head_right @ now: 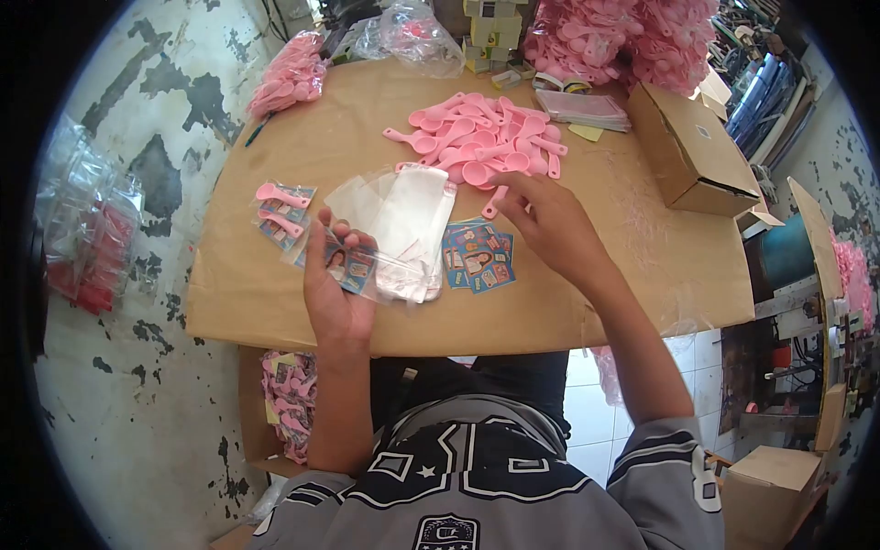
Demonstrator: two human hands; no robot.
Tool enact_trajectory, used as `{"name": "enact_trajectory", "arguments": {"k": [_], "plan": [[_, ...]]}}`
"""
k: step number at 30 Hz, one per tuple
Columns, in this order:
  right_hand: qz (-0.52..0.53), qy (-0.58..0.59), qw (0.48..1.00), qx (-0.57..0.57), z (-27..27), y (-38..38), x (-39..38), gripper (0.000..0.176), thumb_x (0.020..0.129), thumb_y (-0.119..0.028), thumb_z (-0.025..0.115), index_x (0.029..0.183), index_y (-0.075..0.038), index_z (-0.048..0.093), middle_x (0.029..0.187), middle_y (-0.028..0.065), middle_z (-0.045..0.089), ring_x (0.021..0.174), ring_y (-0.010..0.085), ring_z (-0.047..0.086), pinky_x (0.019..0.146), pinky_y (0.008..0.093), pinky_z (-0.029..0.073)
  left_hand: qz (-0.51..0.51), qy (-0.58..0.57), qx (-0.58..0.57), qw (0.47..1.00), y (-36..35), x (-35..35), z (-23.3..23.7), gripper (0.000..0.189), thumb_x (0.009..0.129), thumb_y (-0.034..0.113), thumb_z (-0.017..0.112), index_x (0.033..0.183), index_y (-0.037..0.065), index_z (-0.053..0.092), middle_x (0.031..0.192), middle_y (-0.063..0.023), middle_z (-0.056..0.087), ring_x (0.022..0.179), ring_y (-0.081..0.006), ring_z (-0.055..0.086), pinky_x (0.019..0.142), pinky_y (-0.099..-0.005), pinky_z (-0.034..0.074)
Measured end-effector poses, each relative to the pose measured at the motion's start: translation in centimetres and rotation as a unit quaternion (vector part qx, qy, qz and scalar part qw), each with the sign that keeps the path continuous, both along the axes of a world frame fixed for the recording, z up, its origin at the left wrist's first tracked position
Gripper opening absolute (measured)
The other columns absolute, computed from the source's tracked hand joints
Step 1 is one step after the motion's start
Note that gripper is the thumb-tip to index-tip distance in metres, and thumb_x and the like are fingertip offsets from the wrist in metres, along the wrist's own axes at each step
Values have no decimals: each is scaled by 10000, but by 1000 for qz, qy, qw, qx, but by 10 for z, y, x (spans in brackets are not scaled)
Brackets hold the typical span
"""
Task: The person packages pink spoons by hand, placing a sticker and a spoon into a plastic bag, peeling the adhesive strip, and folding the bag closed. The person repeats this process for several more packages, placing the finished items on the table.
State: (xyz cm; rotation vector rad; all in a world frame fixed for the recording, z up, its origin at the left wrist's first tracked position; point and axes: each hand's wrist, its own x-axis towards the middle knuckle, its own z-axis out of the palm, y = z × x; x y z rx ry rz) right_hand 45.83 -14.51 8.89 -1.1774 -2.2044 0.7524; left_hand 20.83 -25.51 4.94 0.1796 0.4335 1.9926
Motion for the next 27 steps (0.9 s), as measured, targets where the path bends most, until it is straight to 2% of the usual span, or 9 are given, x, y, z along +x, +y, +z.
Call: {"name": "enact_trajectory", "arguments": {"k": [5,6,9,12,17,18,21,24,27], "plan": [[-15,-167,977,134,-30,18,-5,226,963,-153,675,1168,-73,625,1100,144,612,956,315,663,836,448,532,-10,2,19,1000,-4,7,4,312,1053,254,667,1269,34,620,917,-55,647,821,-140,614,880,-324,550],[-24,-197,968,156,-32,16,-5,236,964,-154,671,1174,-72,603,1098,147,607,970,325,664,851,458,533,9,30,6,999,-4,1,-1,379,1061,315,654,1318,54,557,923,-38,649,822,-130,633,880,-347,552],[-53,-98,981,157,-44,17,2,259,953,-101,673,1173,-51,547,1043,146,632,918,297,686,824,433,548,58,35,2,998,-5,-10,-4,361,1061,314,655,1302,62,561,922,-35,651,817,-124,629,892,-337,550],[-88,58,994,-25,-43,17,7,336,938,-26,665,1247,-26,532,972,139,665,830,253,702,756,390,562,68,30,8,997,-5,-7,-4,329,1040,283,689,1262,59,594,923,-37,650,821,-129,620,900,-320,544],[-119,55,991,27,-38,13,37,352,935,2,672,1272,16,574,906,96,686,763,174,688,684,320,554,78,36,34,996,1,-4,-2,338,1028,282,705,1261,57,609,965,-54,656,858,-138,622,922,-327,546],[-114,56,991,39,-34,7,41,339,944,-13,674,1271,17,589,907,83,687,764,157,683,677,308,550,86,38,42,995,3,-6,0,342,1029,287,704,1265,58,609,972,-56,659,865,-140,624,933,-334,548],[-39,240,952,-187,-13,-23,42,236,982,-70,677,1202,8,641,888,34,671,740,86,643,634,256,512,101,42,62,992,7,-11,4,354,1033,301,696,1279,62,606,994,-58,667,883,-147,632,966,-356,549],[-5,271,927,-260,-10,-65,26,213,1019,-121,669,1205,-17,652,900,23,662,681,52,598,573,215,471,94,62,85,990,12,-9,7,360,1038,316,684,1284,66,604,1009,-61,674,902,-157,643,995,-373,545],[34,269,917,-292,-5,-92,5,198,1036,-131,659,1197,-14,660,861,-4,636,695,36,569,595,204,459,78,90,88,989,15,-3,7,409,1062,361,635,1333,66,549,1013,-78,684,915,-170,658,1003,-407,540]]}}
